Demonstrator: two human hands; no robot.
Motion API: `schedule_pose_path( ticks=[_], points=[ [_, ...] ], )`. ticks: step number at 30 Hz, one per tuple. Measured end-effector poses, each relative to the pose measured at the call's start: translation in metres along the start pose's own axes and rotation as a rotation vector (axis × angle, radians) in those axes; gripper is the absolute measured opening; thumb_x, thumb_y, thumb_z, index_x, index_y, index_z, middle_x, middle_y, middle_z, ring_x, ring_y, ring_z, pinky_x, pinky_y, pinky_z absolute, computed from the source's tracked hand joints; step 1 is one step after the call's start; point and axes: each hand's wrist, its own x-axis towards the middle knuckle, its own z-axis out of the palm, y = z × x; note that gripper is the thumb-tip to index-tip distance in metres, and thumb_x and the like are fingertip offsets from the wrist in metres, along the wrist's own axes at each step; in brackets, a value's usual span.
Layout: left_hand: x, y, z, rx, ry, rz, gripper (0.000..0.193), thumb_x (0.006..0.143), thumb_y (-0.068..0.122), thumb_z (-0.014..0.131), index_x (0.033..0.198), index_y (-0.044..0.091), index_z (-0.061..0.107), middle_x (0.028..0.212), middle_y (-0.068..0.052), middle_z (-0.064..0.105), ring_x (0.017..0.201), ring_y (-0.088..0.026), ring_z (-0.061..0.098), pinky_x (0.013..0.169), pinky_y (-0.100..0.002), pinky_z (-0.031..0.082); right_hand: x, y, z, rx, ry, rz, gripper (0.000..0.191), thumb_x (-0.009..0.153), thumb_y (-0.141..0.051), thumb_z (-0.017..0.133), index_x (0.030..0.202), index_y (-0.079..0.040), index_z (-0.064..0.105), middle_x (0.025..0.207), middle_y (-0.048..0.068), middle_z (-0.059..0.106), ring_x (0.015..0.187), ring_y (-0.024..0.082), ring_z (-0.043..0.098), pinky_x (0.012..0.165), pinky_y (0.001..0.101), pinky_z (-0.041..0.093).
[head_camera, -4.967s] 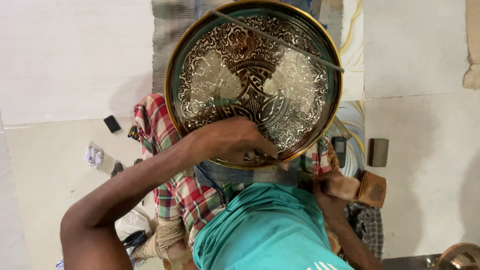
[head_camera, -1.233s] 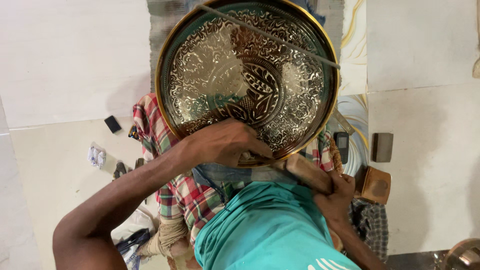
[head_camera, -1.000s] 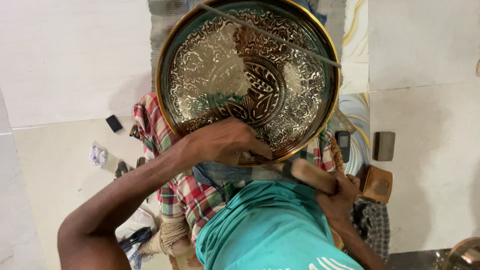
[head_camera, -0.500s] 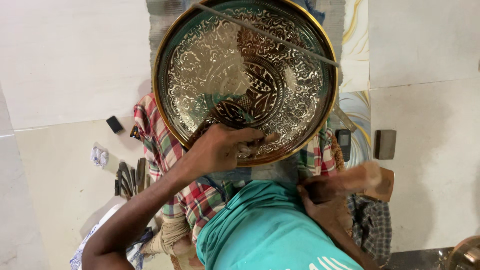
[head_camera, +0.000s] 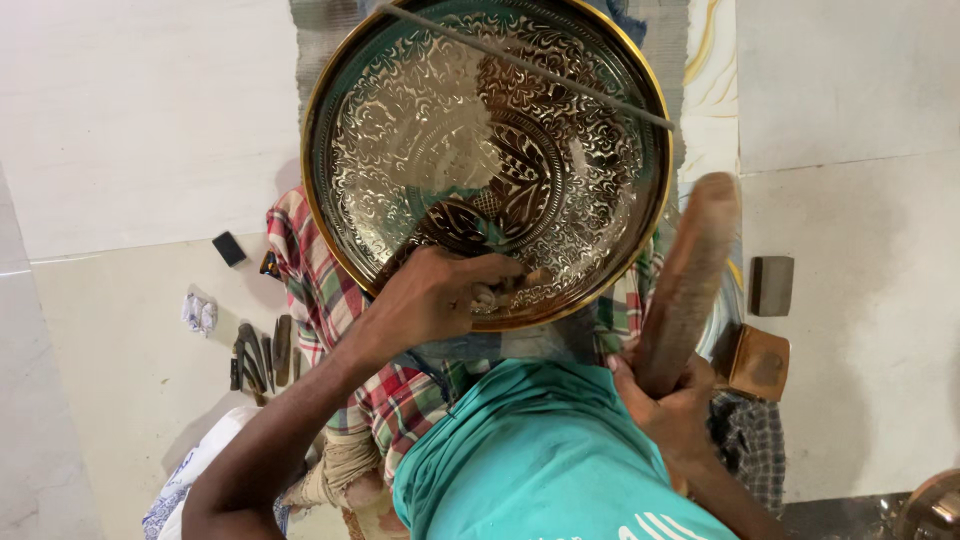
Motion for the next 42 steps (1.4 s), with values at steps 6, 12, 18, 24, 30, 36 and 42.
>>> schedule_pose_path(
  ticks=[6,12,18,24,30,36,42],
  points=[
    [-0.002,-0.001,0.002,-0.004,0.028,0.052,0.061,0.069,-0.008,0.055,0.126,0.01,0.068,0.104,-0.013,0.078,0.082,-0.027,0.078,0.065,-0.036,0.06,0.017,-0.013,-0.007,-0.155,-0.031,0.022,0.026,0.081,-0.01,0.079,0.102,-0.001,0.067,0.076,0.011,0.07,0.065,0.017,0.061,0.059,0.0315,0.05],
    [-0.003,-0.001,0.003,0.04,0.016,-0.031,0.062,0.068,-0.011,0.056,0.123,0.012,0.071,0.094,-0.01,0.079,0.068,-0.03,0.072,0.06,-0.04,0.056,0.014,-0.011,0.003,-0.195,-0.026,0.019,0.026,0.081,-0.011,0.078,0.102,-0.002,0.065,0.078,0.012,0.071,0.07,0.016,0.062,0.062,0.0317,0.051],
    [-0.004,-0.002,0.004,0.039,0.025,0.009,0.061,0.067,-0.008,0.059,0.123,0.012,0.072,0.097,-0.012,0.077,0.069,-0.031,0.071,0.061,-0.04,0.056,0.012,-0.004,0.008,0.028,-0.081,-0.017,0.027,0.083,-0.011,0.077,0.105,-0.002,0.065,0.082,0.013,0.071,0.075,0.013,0.064,0.066,0.0311,0.053],
    [-0.005,-0.005,0.005,0.075,0.028,0.039,0.062,0.066,-0.007,0.058,0.123,0.011,0.072,0.097,-0.014,0.077,0.065,-0.031,0.069,0.06,-0.04,0.055,0.012,-0.004,0.01,0.013,-0.033,0.047,0.025,0.082,-0.006,0.077,0.103,-0.002,0.065,0.081,0.015,0.068,0.071,0.019,0.063,0.064,0.0325,0.051],
    [-0.005,-0.009,0.008,0.082,-0.042,-0.029,0.054,0.069,-0.003,0.067,0.121,0.012,0.074,0.091,-0.013,0.079,0.053,-0.026,0.067,0.052,-0.04,0.052,0.008,-0.002,0.012,0.051,-0.107,0.1,0.022,0.081,-0.008,0.075,0.099,-0.002,0.064,0.08,0.013,0.071,0.07,0.019,0.07,0.061,0.0332,0.056],
    [-0.003,-0.008,0.006,0.085,-0.042,-0.004,0.062,0.064,-0.006,0.059,0.121,0.012,0.075,0.091,-0.014,0.077,0.059,-0.029,0.069,0.055,-0.041,0.053,0.006,-0.004,0.012,0.026,-0.028,0.118,0.021,0.081,-0.007,0.075,0.099,-0.002,0.066,0.083,0.012,0.072,0.074,0.019,0.071,0.065,0.0324,0.056],
    [0.002,-0.001,0.003,0.085,-0.063,0.017,0.061,0.066,-0.004,0.057,0.122,0.011,0.075,0.093,-0.015,0.078,0.064,-0.03,0.07,0.059,-0.042,0.054,0.008,-0.004,0.011,-0.01,-0.043,0.031,0.024,0.08,-0.011,0.075,0.1,-0.001,0.065,0.08,0.016,0.07,0.071,0.021,0.067,0.063,0.0348,0.053]
  ],
)
